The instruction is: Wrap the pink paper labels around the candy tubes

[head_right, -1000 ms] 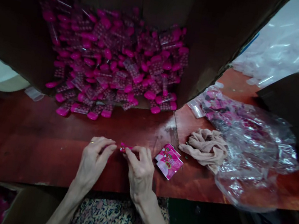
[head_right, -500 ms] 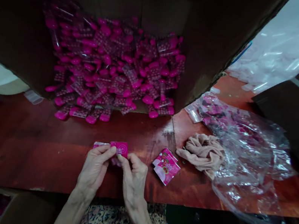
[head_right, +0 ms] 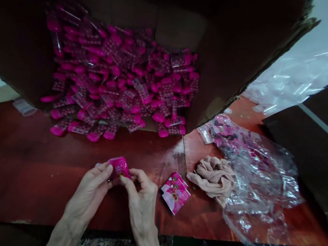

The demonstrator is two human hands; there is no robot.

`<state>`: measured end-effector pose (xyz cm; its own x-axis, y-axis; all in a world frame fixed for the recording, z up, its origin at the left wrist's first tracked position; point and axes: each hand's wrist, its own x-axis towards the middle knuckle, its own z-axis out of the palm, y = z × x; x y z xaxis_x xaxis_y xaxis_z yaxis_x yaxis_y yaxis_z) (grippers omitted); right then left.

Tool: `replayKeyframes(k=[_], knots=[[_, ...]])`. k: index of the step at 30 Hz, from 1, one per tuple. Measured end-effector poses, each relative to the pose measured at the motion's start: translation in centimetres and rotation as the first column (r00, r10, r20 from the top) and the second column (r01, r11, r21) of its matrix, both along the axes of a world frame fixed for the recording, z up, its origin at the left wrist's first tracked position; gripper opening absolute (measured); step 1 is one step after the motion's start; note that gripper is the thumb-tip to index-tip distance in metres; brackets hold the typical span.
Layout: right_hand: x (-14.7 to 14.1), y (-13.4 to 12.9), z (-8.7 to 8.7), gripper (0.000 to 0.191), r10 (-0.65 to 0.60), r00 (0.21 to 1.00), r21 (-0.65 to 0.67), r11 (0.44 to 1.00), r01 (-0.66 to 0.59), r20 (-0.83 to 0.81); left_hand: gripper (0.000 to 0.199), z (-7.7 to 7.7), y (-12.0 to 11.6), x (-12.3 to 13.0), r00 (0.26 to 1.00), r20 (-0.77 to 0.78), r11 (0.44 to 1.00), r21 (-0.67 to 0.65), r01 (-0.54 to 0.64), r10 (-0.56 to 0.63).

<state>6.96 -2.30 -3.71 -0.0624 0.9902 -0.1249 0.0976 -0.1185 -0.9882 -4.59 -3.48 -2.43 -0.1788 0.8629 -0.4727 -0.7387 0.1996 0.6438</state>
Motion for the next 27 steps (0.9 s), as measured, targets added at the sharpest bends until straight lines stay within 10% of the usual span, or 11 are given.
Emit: replayKeyframes(k=[9, 15, 18, 22, 27], knots=[[1.0, 2.9, 1.7, 0.026, 0.283, 0.924, 0.128, 0.938, -0.323, 0.259, 0.019, -0.1, 1.0, 0.1, 0.977, -0.070, 0.973, -0.097, -0.208, 0.202], [1.3, 9.3, 4.4, 0.034, -0.113, 0.833, 0.370, 0.922, -0.116, 0.541, 0.020, 0.7, 0.7, -2.3, 0.938, 0.052, 0.932, -0.146, -0.333, 0.343], [-2.6, 11.3, 5.2, 0.046, -0.142, 0.695, 0.470, 0.828, -0.306, 0.704, 0.015, 1.2, 0.1, -3.4, 0.921, 0.094, 0.922, -0.132, -0.365, 0.378], [-8.9, 12.0, 2.7, 0.036, 0.058, 0.500, 0.343, 0.660, -0.668, 0.864, 0.007, 1.4, -0.5, -4.5, 0.889, 0.102, 0.893, -0.126, -0.433, 0.445], [-9.4, 10.1, -1.8, 0.042, 0.054, 0.437, 0.292, 0.670, -0.682, 0.898, 0.013, 1.0, -0.9, -5.5, 0.843, 0.127, 0.846, -0.201, -0.494, 0.522]])
